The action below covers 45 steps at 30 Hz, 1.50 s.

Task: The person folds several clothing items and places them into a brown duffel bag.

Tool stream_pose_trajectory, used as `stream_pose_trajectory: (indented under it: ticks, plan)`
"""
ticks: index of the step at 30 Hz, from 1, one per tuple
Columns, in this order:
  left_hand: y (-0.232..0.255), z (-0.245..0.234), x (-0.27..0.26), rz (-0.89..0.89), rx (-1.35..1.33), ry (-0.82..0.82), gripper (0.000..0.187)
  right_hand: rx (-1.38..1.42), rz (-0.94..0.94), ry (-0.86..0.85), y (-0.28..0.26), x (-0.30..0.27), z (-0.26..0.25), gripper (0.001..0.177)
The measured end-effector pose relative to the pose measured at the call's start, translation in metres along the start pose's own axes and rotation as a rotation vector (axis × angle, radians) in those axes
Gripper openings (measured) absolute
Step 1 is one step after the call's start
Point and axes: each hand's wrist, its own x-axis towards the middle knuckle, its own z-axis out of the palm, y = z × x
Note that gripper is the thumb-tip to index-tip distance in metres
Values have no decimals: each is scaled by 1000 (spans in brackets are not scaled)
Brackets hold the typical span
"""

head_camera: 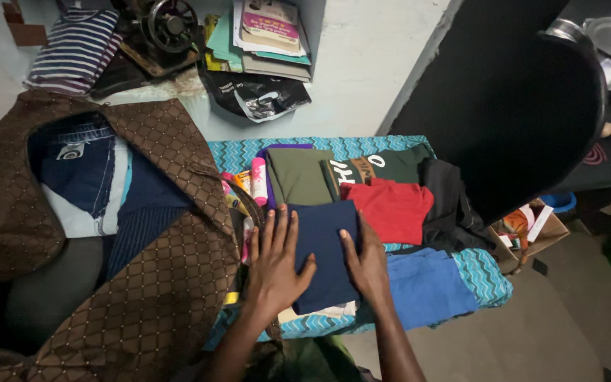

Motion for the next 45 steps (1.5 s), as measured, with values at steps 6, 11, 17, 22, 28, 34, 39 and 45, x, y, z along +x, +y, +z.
stream_pose_trajectory:
  ticks: [6,11,17,22,28,34,39,45]
  plan:
    - [-11,-13,-14,-84,-63,-22,92,552,271,-59,8,6,-13,73]
    - [-9,-22,-20,-189,-224,-3,98,597,499,-264,9,12,-23,56]
    - [-22,-12,-22,-232,-409,13,98,470,233,-280,-30,-1,-37,53]
    - [-27,12,-40,-137,-448,202,86,473,0,-293,-57,-22,-58,51]
    - [-25,14,-59,-367,-1276,48,57,482,-128,-347,-76,-29,-76,50]
    - [-46,-37,-82,-491,-1589,-5,63,662,-95,-372,-100,-26,-57,51]
    - [-66,-105,-80,-641,-1352,192,80,799,155,-422,-143,-9,3,65]
    - [-96,-196,-61,-1191,-1169,161,92,686,-192,-627,-201,19,72,74]
